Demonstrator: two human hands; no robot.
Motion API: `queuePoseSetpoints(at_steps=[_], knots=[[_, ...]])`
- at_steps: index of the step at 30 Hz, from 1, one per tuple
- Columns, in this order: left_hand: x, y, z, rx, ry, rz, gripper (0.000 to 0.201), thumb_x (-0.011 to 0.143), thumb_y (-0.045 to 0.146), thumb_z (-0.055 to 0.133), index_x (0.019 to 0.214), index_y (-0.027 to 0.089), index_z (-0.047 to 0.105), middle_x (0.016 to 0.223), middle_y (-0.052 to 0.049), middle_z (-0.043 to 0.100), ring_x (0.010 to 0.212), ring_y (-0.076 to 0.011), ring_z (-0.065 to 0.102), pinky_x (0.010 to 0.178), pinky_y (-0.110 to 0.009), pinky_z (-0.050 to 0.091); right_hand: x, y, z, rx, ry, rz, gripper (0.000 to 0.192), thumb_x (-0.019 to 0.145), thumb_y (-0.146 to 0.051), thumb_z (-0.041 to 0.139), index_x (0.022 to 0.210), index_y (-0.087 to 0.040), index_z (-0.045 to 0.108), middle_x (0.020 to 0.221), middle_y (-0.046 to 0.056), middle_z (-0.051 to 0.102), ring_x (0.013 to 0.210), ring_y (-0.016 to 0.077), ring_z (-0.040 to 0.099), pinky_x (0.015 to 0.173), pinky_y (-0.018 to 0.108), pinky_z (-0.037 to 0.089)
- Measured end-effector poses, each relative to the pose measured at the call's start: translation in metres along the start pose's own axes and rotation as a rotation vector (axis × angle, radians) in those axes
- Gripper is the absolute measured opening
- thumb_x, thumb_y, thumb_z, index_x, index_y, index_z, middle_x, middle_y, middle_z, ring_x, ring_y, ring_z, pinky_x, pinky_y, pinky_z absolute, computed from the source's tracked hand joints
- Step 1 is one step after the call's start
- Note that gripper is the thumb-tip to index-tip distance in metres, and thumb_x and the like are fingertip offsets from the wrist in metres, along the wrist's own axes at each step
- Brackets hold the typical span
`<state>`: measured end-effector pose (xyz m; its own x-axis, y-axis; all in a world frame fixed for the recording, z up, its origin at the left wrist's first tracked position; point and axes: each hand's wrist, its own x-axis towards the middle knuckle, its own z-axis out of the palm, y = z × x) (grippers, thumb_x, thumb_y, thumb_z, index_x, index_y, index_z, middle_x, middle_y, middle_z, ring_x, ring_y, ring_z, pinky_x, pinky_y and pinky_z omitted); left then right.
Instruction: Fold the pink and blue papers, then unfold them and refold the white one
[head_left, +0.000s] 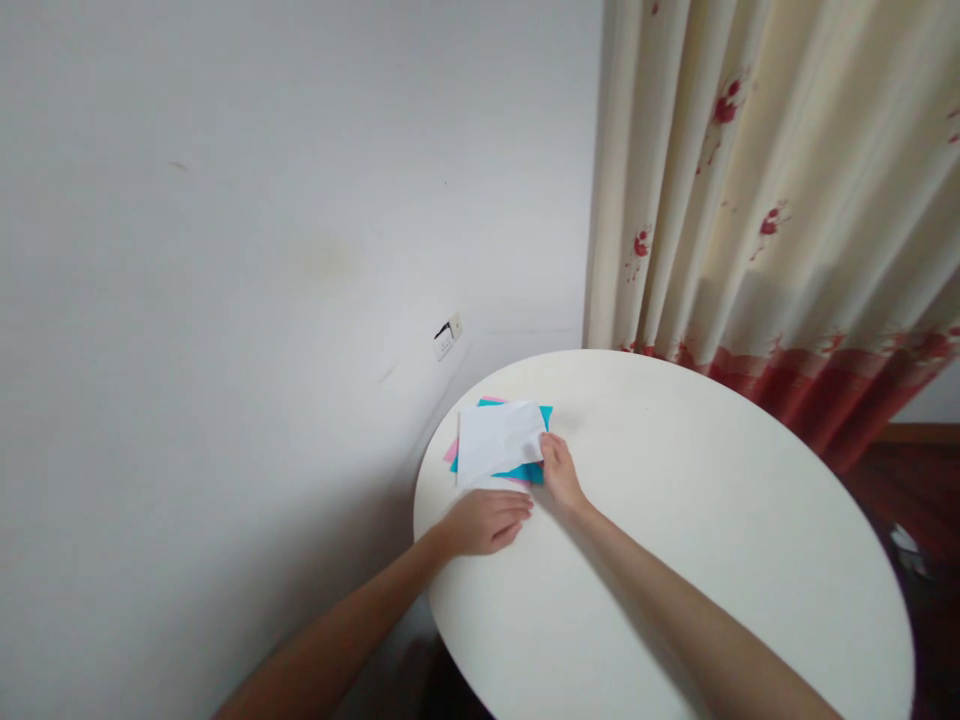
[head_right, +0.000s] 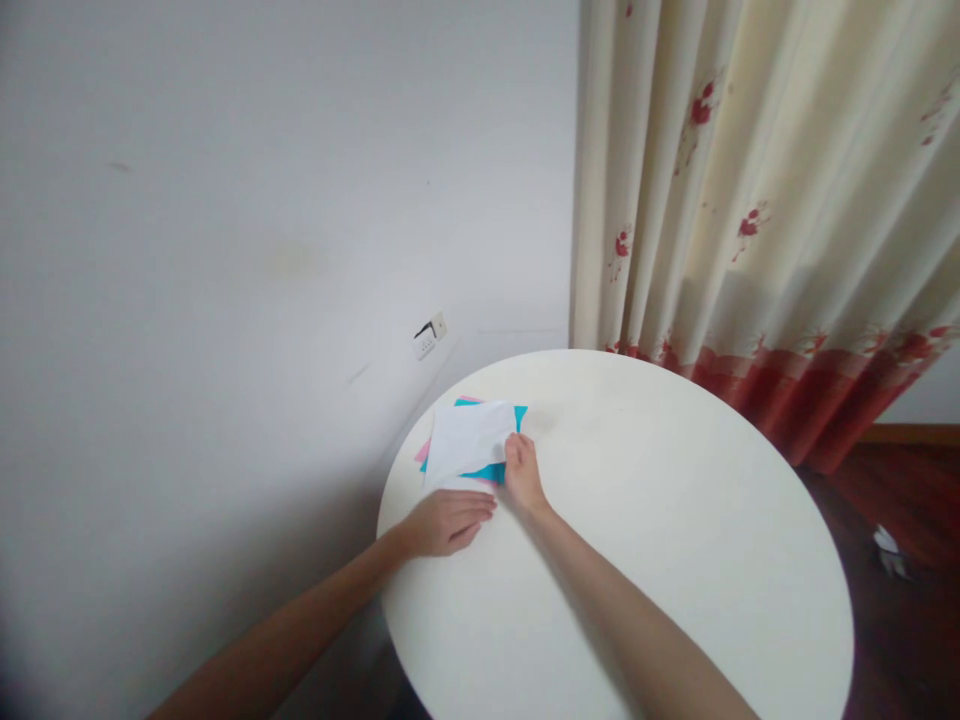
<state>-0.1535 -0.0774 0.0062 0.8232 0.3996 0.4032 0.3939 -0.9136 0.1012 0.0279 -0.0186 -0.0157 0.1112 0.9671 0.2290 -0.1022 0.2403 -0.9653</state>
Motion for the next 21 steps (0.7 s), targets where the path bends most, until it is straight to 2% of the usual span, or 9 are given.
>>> queuePoseSetpoints(at_steps=[1, 3, 5, 6, 8, 11, 17, 19, 21], knots=[[0.002, 0.003, -0.001, -0.004, 0.052, -0.022, 0.028, 0.093, 0.016, 0.046, 0.111, 0.019, 0.069, 0.107, -0.007, 0.075, 0.106, -0.018, 0.068, 0.097, -0.034, 0.054, -0.003, 0.0, -0.001, -0.06, -0.007, -0.003, 0.044, 0.087, -0.055, 0.052, 0.096, -0.016, 0.071, 0.12, 0.015, 0.064, 0.124, 0.0288, 0.05, 0.109, 0.047, 0.036], [0.011, 0.002, -0.002, 0.02, 0.21, -0.205, 0.028, 0.094, 0.018, 0.044, 0.107, 0.019, 0.069, 0.1, -0.007, 0.075, 0.099, -0.018, 0.069, 0.094, -0.035, 0.055, -0.01, -0.003, -0.005, -0.155, -0.028, -0.001, 0.037, 0.088, -0.046, 0.053, 0.094, -0.015, 0.073, 0.122, 0.016, 0.062, 0.129, 0.0287, 0.046, 0.115, 0.045, 0.028], [0.026, -0.008, 0.002, 0.091, 0.307, -0.488, 0.033, 0.097, 0.022, 0.041, 0.117, 0.02, 0.067, 0.115, -0.01, 0.071, 0.114, -0.0207, 0.063, 0.102, -0.041, 0.049, -0.015, -0.009, -0.011, -0.33, -0.052, -0.028, 0.035, 0.091, -0.038, 0.05, 0.102, -0.014, 0.073, 0.129, 0.017, 0.059, 0.134, 0.0282, 0.04, 0.117, 0.042, 0.024], [0.034, -0.014, 0.006, 0.12, 0.257, -0.574, 0.036, 0.097, 0.026, 0.042, 0.126, 0.022, 0.062, 0.13, -0.01, 0.064, 0.127, -0.023, 0.055, 0.109, -0.046, 0.043, -0.017, -0.013, -0.015, -0.459, -0.059, -0.052, 0.037, 0.093, -0.035, 0.046, 0.109, -0.013, 0.072, 0.133, 0.017, 0.056, 0.136, 0.0279, 0.037, 0.117, 0.042, 0.024], [0.047, -0.027, 0.016, 0.168, 0.03, -0.696, 0.047, 0.095, 0.039, 0.048, 0.142, 0.031, 0.049, 0.153, -0.007, 0.043, 0.145, -0.0304, 0.032, 0.114, -0.06, 0.029, -0.019, -0.019, -0.026, -0.696, -0.059, -0.101, 0.042, 0.096, -0.032, 0.04, 0.12, -0.011, 0.067, 0.138, 0.018, 0.051, 0.137, 0.0274, 0.036, 0.116, 0.041, 0.027], [0.054, -0.044, 0.031, 0.215, -0.168, -0.814, 0.055, 0.094, 0.056, 0.044, 0.147, 0.041, 0.04, 0.16, -0.003, 0.029, 0.149, -0.0356, 0.019, 0.114, -0.067, 0.018, -0.014, -0.023, -0.052, -0.84, -0.049, -0.135, 0.044, 0.097, -0.033, 0.036, 0.122, -0.012, 0.066, 0.138, 0.017, 0.051, 0.135, 0.0273, 0.038, 0.114, 0.041, 0.03], [0.057, -0.068, 0.026, 0.276, -0.225, -0.999, 0.06, 0.094, 0.063, 0.033, 0.149, 0.04, 0.036, 0.161, -0.004, 0.026, 0.149, -0.0379, 0.018, 0.113, -0.069, 0.018, 0.007, -0.013, -0.121, -0.963, -0.022, -0.136, 0.043, 0.098, -0.033, 0.036, 0.114, -0.011, 0.07, 0.123, 0.018, 0.064, 0.129, 0.0275, 0.046, 0.11, 0.041, 0.035], [0.068, -0.066, 0.021, 0.311, -0.209, -1.008, 0.06, 0.094, 0.061, 0.033, 0.149, 0.036, 0.038, 0.16, -0.006, 0.028, 0.148, -0.0381, 0.019, 0.112, -0.069, 0.018, 0.015, -0.01, -0.141, -0.971, -0.004, -0.136, 0.043, 0.098, -0.032, 0.036, 0.111, -0.011, 0.071, 0.12, 0.018, 0.065, 0.126, 0.0281, 0.049, 0.108, 0.042, 0.036], [0.087, -0.055, 0.021, 0.381, -0.123, -0.964, 0.062, 0.096, 0.058, 0.033, 0.151, 0.03, 0.035, 0.16, -0.008, 0.03, 0.148, -0.0365, 0.02, 0.114, -0.067, 0.017, 0.023, -0.009, -0.157, -0.976, 0.009, -0.141, 0.042, 0.097, -0.03, 0.035, 0.11, -0.01, 0.07, 0.121, 0.018, 0.065, 0.124, 0.0278, 0.051, 0.108, 0.041, 0.037]])
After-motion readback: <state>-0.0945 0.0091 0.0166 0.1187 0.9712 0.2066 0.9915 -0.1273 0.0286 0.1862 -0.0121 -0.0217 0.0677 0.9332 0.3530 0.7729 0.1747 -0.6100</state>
